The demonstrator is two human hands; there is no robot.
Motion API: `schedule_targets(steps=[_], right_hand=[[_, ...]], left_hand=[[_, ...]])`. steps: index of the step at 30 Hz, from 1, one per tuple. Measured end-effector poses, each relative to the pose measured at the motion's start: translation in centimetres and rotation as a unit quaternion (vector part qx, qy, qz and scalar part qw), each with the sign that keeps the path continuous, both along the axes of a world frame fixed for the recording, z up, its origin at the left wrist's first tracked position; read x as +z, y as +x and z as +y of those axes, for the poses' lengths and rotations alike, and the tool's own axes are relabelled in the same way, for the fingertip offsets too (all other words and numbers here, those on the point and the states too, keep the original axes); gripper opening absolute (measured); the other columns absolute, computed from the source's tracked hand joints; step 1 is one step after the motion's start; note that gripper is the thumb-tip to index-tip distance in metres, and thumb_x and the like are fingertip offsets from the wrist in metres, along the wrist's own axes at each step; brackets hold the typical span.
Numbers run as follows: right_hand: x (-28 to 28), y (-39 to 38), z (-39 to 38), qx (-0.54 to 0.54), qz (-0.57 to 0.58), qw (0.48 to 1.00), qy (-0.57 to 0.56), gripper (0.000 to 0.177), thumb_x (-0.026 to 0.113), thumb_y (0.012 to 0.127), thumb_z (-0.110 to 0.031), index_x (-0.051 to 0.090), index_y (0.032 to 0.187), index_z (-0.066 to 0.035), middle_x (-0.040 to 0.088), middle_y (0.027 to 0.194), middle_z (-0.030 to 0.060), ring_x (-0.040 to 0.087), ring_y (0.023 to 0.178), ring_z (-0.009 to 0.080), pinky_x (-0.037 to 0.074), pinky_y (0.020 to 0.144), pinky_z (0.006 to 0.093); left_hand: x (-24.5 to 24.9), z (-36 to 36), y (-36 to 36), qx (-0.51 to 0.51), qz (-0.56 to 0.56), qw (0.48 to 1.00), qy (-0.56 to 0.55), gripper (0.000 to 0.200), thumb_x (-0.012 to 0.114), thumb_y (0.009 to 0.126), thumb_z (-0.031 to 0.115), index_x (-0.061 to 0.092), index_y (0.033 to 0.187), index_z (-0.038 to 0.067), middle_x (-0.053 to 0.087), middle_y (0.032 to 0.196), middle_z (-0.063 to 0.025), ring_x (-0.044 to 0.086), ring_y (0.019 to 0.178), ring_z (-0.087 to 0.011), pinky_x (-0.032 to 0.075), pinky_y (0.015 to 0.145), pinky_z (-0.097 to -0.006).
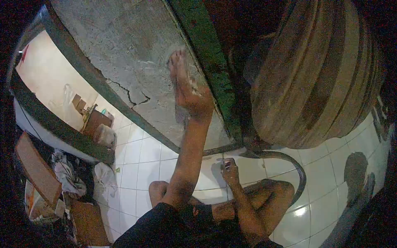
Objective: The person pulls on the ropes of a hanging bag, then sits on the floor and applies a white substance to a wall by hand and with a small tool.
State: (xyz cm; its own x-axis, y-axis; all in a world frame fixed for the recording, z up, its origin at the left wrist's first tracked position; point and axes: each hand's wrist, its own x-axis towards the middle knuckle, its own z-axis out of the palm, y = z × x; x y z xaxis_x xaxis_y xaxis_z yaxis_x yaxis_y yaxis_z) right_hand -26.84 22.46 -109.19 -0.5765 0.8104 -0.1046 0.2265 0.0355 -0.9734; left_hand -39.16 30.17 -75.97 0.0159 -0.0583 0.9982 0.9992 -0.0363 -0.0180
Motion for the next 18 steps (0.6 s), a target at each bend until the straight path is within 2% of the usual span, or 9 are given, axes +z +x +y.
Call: schedule_targets(steps=[2,4,7,8,10,13,16,18], right_hand=[[0.2,0.4,0.2,0.0,0.036,0.999,-0.029,0.026,0.062,0.084,-0.008,0.048,0.106,-0.001,0.062,0.073,0.0099,0.061,0.061,0.0171,0.049,0.052,0.0313],[1.2,1.1,0.2,0.002,0.081,0.996,-0.022,0.033,0.067,0.082,-0.015,0.048,0.107,-0.003,0.06,0.067,0.0066,0.059,0.058,0.0165,0.048,0.05,0.0322],[-0.7,0.6,0.1,-0.016,0.124,0.992,0.026,0.034,0.066,0.083,-0.013,0.046,0.109,-0.003,0.059,0.067,0.0065,0.059,0.057,0.0168,0.048,0.049,0.0324],[-0.2,0.6,0.0,-0.023,0.105,0.994,0.021,0.034,0.066,0.083,-0.012,0.046,0.11,-0.003,0.059,0.066,0.0063,0.059,0.057,0.0172,0.048,0.049,0.0324],[1.6,0.9,-0.2,-0.034,0.065,0.997,0.009,0.035,0.064,0.084,-0.01,0.044,0.111,-0.003,0.058,0.065,0.006,0.059,0.056,0.0178,0.047,0.049,0.0324],[0.8,0.6,-0.1,-0.003,0.072,0.996,-0.043,0.037,0.059,0.084,0.002,0.042,0.115,-0.006,0.061,0.077,0.0099,0.06,0.066,0.0152,0.048,0.055,0.0301],[-2.3,-0.3,0.3,-0.004,0.02,1.0,0.02,0.038,0.059,0.085,-0.001,0.04,0.117,-0.006,0.06,0.076,0.0092,0.057,0.062,0.0136,0.046,0.053,0.0288],[-3.6,-0.2,0.3,-0.008,0.015,1.0,0.005,0.037,0.059,0.085,-0.001,0.04,0.116,-0.006,0.06,0.076,0.0091,0.056,0.062,0.0134,0.046,0.053,0.0285]], left_hand=[[-1.8,-0.3,-0.7,0.0,0.016,1.0,0.001,0.039,0.035,0.095,0.01,0.04,0.131,-0.006,0.05,0.13,-0.0264,0.045,0.124,-0.0435,0.034,0.104,-0.0547],[-5.1,-1.8,0.0,0.01,-0.028,0.999,-0.035,0.038,0.036,0.094,0.009,0.04,0.13,-0.006,0.051,0.129,-0.0266,0.046,0.123,-0.0436,0.034,0.104,-0.0549],[-10.6,-3.1,-1.0,0.019,-0.036,0.997,-0.068,0.039,0.037,0.092,0.005,0.04,0.13,-0.006,0.05,0.129,-0.0267,0.047,0.122,-0.0436,0.034,0.104,-0.0546],[-11.4,-3.2,-1.3,0.021,-0.031,0.996,-0.076,0.04,0.037,0.091,0.004,0.04,0.13,-0.006,0.05,0.129,-0.0266,0.047,0.122,-0.0437,0.034,0.104,-0.0544],[-10.0,-2.8,-1.1,0.017,-0.027,0.998,-0.05,0.042,0.039,0.088,0.001,0.04,0.129,-0.005,0.051,0.13,-0.0258,0.047,0.123,-0.0436,0.034,0.104,-0.0539],[-4.5,-2.1,-0.9,0.0,-0.019,0.999,-0.031,0.045,0.041,0.084,-0.002,0.042,0.129,-0.005,0.051,0.13,-0.0249,0.047,0.123,-0.0431,0.035,0.105,-0.0523],[-0.3,-1.5,-0.2,-0.002,-0.016,1.0,-0.01,0.049,0.041,0.079,-0.005,0.044,0.128,-0.005,0.051,0.129,-0.0247,0.047,0.122,-0.0421,0.035,0.105,-0.0507],[-0.2,-1.2,-0.4,0.006,-0.009,1.0,0.003,0.051,0.04,0.077,-0.007,0.044,0.128,-0.006,0.051,0.13,-0.0249,0.048,0.123,-0.0408,0.035,0.105,-0.0492]])
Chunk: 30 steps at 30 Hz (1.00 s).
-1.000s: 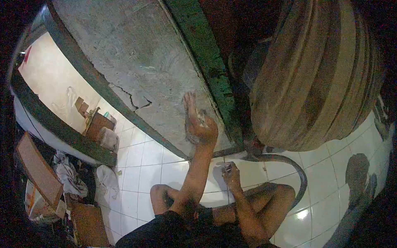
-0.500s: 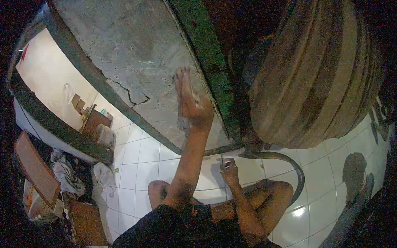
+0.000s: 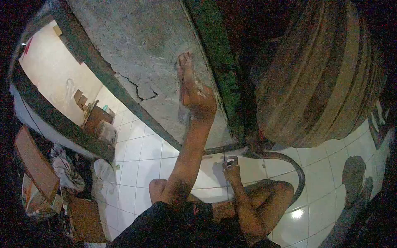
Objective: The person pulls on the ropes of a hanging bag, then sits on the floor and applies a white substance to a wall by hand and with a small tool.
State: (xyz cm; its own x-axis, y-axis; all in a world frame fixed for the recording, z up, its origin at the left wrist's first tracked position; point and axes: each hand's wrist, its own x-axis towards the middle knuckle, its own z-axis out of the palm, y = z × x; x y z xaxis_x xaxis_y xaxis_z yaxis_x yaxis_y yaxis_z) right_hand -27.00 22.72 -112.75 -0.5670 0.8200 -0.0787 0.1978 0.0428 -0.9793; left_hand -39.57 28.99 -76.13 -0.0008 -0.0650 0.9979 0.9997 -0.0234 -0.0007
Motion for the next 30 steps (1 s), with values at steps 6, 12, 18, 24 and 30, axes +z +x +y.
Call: schedule_targets(steps=[6,12,18,24,30], right_hand=[[-1.4,0.1,0.5,-0.013,0.009,0.999,0.042,0.049,0.068,0.073,-0.011,0.045,0.116,-0.004,0.06,0.076,0.0124,0.06,0.069,0.0258,0.048,0.063,0.0454],[-2.0,0.3,0.5,0.006,-0.015,1.0,-0.017,0.046,0.067,0.078,-0.015,0.047,0.117,-0.005,0.062,0.078,0.0125,0.062,0.071,0.0254,0.05,0.064,0.0437],[-5.8,0.4,2.5,0.045,-0.158,0.789,0.592,0.026,0.057,0.09,-0.017,0.061,0.111,-0.003,0.064,0.104,0.0125,0.06,0.098,0.0169,0.046,0.085,0.0307],[7.5,0.8,-1.0,0.173,0.121,0.959,-0.192,0.044,0.065,0.088,-0.028,0.056,0.122,-0.001,0.063,0.11,0.0077,0.058,0.099,0.0163,0.045,0.089,0.0293],[10.5,1.1,-1.8,0.269,0.041,0.934,-0.233,0.041,0.066,0.088,-0.022,0.055,0.123,-0.003,0.061,0.113,0.0059,0.056,0.102,0.0148,0.044,0.09,0.0289]], left_hand=[[-10.1,-2.3,-0.4,0.015,-0.032,0.994,-0.099,0.048,0.049,0.081,0.0,0.045,0.128,-0.003,0.051,0.131,-0.0225,0.048,0.122,-0.0413,0.038,0.103,-0.0491],[-22.6,-9.7,2.5,-0.003,-0.16,0.901,-0.404,0.054,0.049,0.078,-0.005,0.046,0.131,0.002,0.052,0.13,-0.0191,0.052,0.118,-0.0364,0.045,0.095,-0.0438],[-30.3,-16.0,1.5,-0.23,-0.406,0.762,-0.449,0.036,0.057,0.079,-0.002,0.059,0.115,0.003,0.064,0.107,-0.0182,0.061,0.101,-0.0352,0.047,0.089,-0.0384],[-26.7,-19.5,0.5,-0.409,-0.616,0.509,-0.442,0.029,0.06,0.081,-0.004,0.059,0.11,-0.001,0.064,0.103,-0.0059,0.061,0.091,-0.0152,0.051,0.081,-0.0298],[-26.4,-20.7,-0.4,-0.455,-0.568,0.506,-0.463,0.037,0.057,0.08,-0.009,0.056,0.116,-0.001,0.062,0.109,-0.0083,0.06,0.098,-0.0182,0.052,0.084,-0.0323]])
